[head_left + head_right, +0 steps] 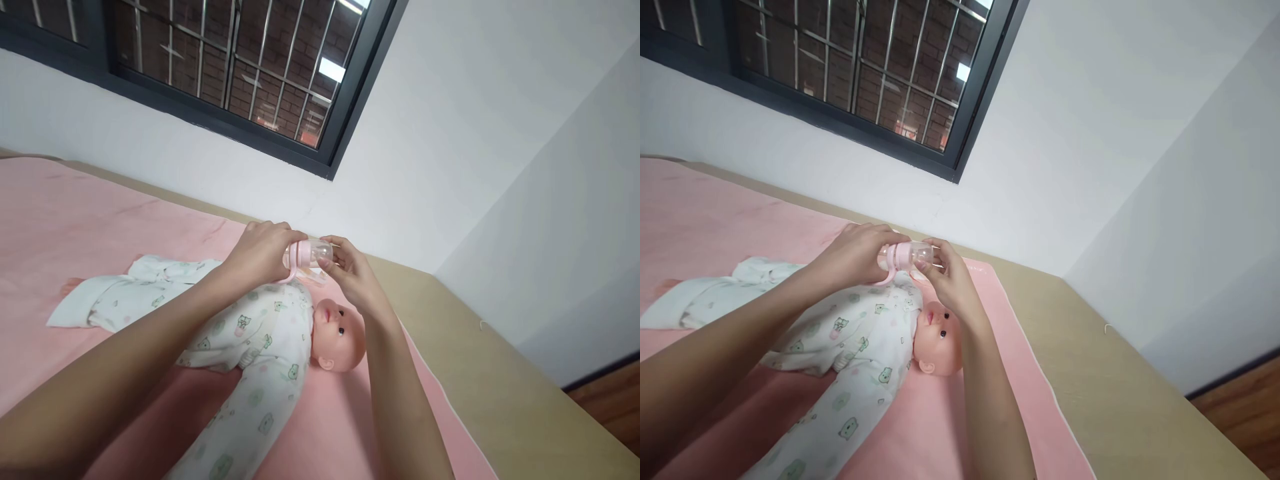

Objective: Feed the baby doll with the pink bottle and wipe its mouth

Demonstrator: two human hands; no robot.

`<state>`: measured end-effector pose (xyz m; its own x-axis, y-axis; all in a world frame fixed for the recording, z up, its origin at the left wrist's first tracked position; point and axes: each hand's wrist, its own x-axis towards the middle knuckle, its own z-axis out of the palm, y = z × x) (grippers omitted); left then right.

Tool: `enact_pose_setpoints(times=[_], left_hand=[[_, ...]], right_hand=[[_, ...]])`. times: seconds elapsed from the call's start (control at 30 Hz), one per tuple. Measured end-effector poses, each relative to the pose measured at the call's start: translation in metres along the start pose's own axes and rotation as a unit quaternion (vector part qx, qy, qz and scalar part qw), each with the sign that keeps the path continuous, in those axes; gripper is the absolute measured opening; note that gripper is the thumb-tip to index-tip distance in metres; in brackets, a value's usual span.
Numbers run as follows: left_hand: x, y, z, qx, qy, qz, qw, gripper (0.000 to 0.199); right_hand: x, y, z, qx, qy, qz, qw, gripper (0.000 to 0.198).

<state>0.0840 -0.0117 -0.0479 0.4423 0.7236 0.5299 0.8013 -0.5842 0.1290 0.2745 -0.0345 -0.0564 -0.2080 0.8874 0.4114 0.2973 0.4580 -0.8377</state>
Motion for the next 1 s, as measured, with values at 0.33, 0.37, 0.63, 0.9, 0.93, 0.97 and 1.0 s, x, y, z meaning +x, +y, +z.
enact_pose_setpoints(times=[0.33,0.37,0.63,0.9,0.93,0.97,1.0], left_hand=[[0.003,-0.011,-0.007,-0.034,-0.077,-0.017,0.996,0.06],[0.003,-0.014,-0.007,-0.04,-0.076,-0.031,0.996,0.059],[0.007,-0.034,-0.012,-0.046,-0.076,-0.123,0.988,0.051],[0.003,-0.028,-0.018,-0.069,-0.07,-0.128,0.987,0.043],[0.002,-0.027,-0.019,-0.073,-0.069,-0.127,0.987,0.044],[0.002,-0.026,-0.02,-0.077,-0.064,-0.127,0.987,0.045],[0.001,-0.025,-0.021,-0.084,-0.056,-0.128,0.987,0.045]], right_hand=[[-0.002,-0.004,-0.016,-0.011,0.013,-0.02,1.0,0.043],[0.0,0.0,-0.021,-0.02,0.032,-0.028,0.999,0.045],[0.011,0.092,-0.074,-0.279,0.208,0.115,0.93,0.056],[-0.009,0.162,-0.074,-0.353,0.143,0.277,0.882,0.054],[-0.01,0.165,-0.075,-0.332,0.147,0.282,0.888,0.055],[-0.01,0.167,-0.076,-0.31,0.151,0.288,0.894,0.057],[-0.01,0.169,-0.077,-0.288,0.153,0.294,0.899,0.06]])
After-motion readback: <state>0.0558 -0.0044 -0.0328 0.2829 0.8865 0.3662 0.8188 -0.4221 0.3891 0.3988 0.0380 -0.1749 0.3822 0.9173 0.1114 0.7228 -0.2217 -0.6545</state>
